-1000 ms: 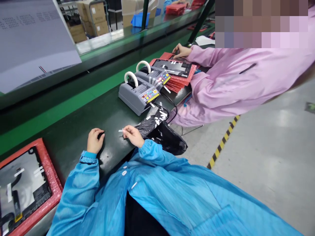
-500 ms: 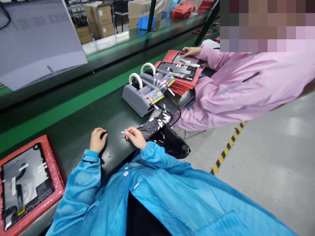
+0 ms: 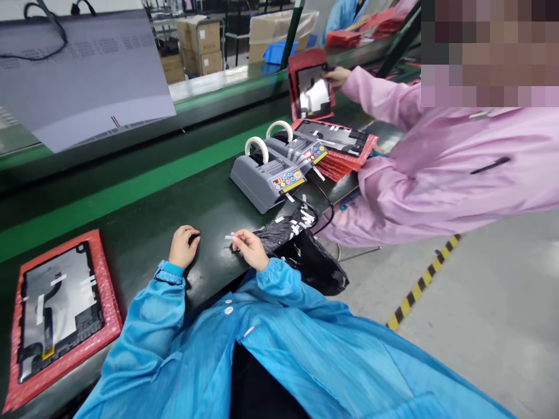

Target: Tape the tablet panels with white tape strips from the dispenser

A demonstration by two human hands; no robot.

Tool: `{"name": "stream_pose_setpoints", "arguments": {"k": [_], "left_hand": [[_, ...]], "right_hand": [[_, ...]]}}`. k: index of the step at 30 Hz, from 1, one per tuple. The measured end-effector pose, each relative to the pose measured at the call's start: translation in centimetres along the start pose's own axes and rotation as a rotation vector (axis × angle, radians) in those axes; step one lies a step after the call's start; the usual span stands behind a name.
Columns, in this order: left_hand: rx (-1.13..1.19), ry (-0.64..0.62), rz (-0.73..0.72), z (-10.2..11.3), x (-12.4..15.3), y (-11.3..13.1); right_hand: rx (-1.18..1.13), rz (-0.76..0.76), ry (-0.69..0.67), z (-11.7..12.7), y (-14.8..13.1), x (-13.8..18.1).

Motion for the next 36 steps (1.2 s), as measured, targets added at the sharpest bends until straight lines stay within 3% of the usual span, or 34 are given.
{"name": "stream_pose_setpoints", "arguments": {"k": [19, 21, 24, 26, 30, 33, 36], "left_hand": [[-0.032, -0.030, 0.106, -0.1, -0.4, 0.5], [-0.097, -0.097, 0.178, -0.3, -0.7, 0.7], [-0.200, -0.301, 0.269, -0.6, -1.2, 1.4], [-0.219, -0.397, 0.294, 0.1, -2.1, 2.3], [-0.376, -0.369, 0.295, 4.1, -6.5, 4.4], [-0.485, -0.243, 0.258, 6.5, -12.7, 5.6], [-0.476, -0.180, 0.214, 5.8, -19.9, 5.4]], "right_hand": [[-0.005, 0.053, -0.052, -0.3, 0.3, 0.2], [0.027, 0.076, -0.069, -0.5, 0.2, 0.2], [0.081, 0.103, -0.083, -0.9, 0.0, 0.6], [0.088, 0.126, -0.114, -1.3, -0.6, 1.3], [0.127, 0.349, -0.094, -0.2, -5.0, 4.2], [0.110, 0.646, 0.101, 3.8, -10.7, 6.6], [0.045, 0.866, 0.278, 8.7, -15.2, 7.4]]}}
Point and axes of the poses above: each hand's wrist, its own x-axis away from the middle knuckle, its own z-axis out of the back of the hand, y = z × x, the point moved 9 cm from there along -x, towards the middle knuckle, and after that the axes turned 6 degrees about -z, right-handed, at the moved point
